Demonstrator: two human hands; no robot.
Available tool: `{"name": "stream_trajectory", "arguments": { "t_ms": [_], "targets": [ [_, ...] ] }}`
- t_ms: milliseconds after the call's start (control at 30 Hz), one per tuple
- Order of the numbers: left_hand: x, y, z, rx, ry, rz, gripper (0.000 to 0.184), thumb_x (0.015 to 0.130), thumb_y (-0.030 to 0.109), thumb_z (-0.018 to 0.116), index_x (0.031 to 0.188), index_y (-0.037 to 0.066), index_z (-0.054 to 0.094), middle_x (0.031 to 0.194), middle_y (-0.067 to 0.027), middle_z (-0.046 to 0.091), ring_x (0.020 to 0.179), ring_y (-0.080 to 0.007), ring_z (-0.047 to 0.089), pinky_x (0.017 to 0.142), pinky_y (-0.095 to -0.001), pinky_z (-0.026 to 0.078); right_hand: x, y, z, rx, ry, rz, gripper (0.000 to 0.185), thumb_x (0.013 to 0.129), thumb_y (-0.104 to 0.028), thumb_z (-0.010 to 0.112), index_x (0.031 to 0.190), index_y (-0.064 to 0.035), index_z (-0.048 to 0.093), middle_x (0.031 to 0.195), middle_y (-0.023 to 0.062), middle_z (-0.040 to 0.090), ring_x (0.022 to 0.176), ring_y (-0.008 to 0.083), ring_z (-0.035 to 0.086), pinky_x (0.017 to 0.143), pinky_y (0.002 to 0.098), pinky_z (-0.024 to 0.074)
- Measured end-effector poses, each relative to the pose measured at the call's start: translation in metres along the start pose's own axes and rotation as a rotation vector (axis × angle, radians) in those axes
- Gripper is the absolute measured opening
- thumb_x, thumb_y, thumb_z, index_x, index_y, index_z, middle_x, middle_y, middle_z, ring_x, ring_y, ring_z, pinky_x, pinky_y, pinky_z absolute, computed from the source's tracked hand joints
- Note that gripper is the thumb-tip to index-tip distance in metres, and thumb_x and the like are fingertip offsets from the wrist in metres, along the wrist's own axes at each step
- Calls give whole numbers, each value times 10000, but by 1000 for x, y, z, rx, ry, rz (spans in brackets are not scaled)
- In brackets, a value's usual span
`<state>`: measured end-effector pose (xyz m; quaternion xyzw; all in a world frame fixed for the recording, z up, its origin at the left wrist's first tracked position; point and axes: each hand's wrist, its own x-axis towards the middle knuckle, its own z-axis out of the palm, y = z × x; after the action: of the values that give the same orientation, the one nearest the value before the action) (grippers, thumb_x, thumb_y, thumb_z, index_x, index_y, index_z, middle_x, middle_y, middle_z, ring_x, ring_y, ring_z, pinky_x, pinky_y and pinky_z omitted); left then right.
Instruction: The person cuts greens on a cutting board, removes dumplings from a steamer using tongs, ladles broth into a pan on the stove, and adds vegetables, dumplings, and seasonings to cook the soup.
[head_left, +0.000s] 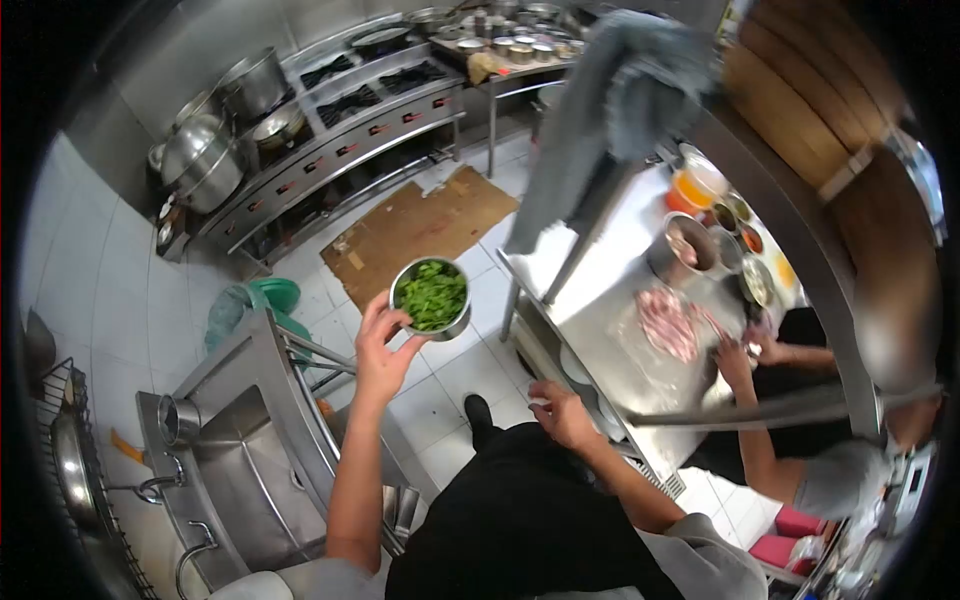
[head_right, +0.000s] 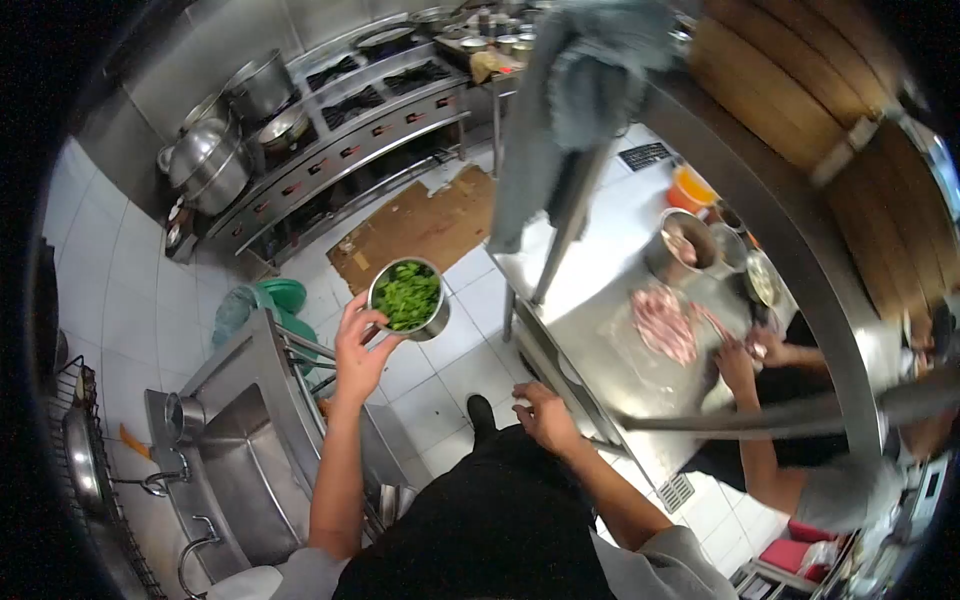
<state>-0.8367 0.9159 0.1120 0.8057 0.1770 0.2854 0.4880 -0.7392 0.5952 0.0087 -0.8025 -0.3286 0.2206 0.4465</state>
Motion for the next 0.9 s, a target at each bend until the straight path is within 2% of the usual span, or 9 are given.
{"name": "stream_trajectory", "arguments": {
  "t_ms": [100, 200, 300, 333, 433, 533, 633, 800, 900],
  "targets": [
    [52, -25, -10, -30, -14, 24, 275, 749, -7, 813, 945, 18, 622, 1375, -123, 522, 1211, -258, 597, 957, -393, 549, 77, -33, 8, 223, -142, 363, 329, 820, -31, 716, 1143, -46, 652, 1241, 166, 654, 1203, 325, 625, 974, 434, 542],
    [104, -49, -25, 72, -28, 24, 289, 730, 27, 836, 936, 2, 635, 1357, -151, 546, 1186, -286, 620, 955, -390, 553, 156, -8, 20, -349, -222, -155, 392, 809, -79, 735, 1187, -58, 633, 1349, 224, 569, 1338, 381, 505, 1107, 487, 423],
    [155, -72, -44, 135, -48, -21, 295, 721, 48, 843, 941, -3, 652, 1359, -188, 556, 1196, -337, 616, 973, -411, 530, 224, -22, 25, -521, -8, -234, 452, 788, -120, 740, 1223, -65, 633, 1482, 278, 424, 1437, 461, 336, 1176, 540, 298],
    [175, -86, -48, 154, -52, -3, 295, 721, 50, 841, 944, -2, 655, 1361, -193, 555, 1200, -345, 612, 979, -418, 521, 247, -13, 26, -435, -4, -141, 494, 804, -137, 728, 1278, -83, 603, 1589, 281, 236, 1469, 511, 225, 1184, 559, 280],
    [243, -125, -46, 141, -138, 33, 281, 725, 55, 826, 947, 0, 663, 1378, -205, 545, 1213, -369, 599, 1004, -438, 490, 295, -9, 19, -622, 258, 96, 557, 835, -173, 711, 1328, 13, 531, 1501, 391, 310, 1414, 521, 328, 1159, 570, 317],
    [329, -145, -24, 58, -287, 147, 284, 718, 43, 810, 958, 0, 664, 1379, -209, 543, 1225, -364, 591, 1014, -435, 486, 326, -31, -8, -246, 97, 605, 655, 864, -241, 701, 1360, 69, 405, 1400, 452, 345, 1316, 593, 388, 1068, 596, 390],
    [415, -135, 48, -78, -461, 238, 286, 715, 31, 803, 964, 0, 666, 1379, -207, 541, 1234, -360, 586, 1019, -434, 484, 317, 36, 8, -875, 446, 235, 670, 879, -259, 682, 1364, 90, 378, 1312, 444, 417, 1237, 579, 458, 1020, 606, 420],
    [526, -98, 198, -294, -734, 364, 273, 753, -4, 791, 989, -30, 656, 1368, -178, 543, 1240, -321, 586, 984, -402, 537, 333, -12, -2, -612, 277, 715, 675, 889, -335, 664, 1401, 27, 416, 1386, 310, 442, 1263, 536, 456, 1046, 600, 399],
    [567, -52, 298, -460, -875, 386, 236, 800, -79, 730, 1013, -62, 629, 1426, -156, 478, 1243, -253, 578, 983, -384, 563, 345, -37, -18, -686, 274, 849, 666, 867, -331, 691, 1383, 21, 460, 1430, 321, 417, 1358, 532, 378, 1092, 627, 352]
  ]
}}
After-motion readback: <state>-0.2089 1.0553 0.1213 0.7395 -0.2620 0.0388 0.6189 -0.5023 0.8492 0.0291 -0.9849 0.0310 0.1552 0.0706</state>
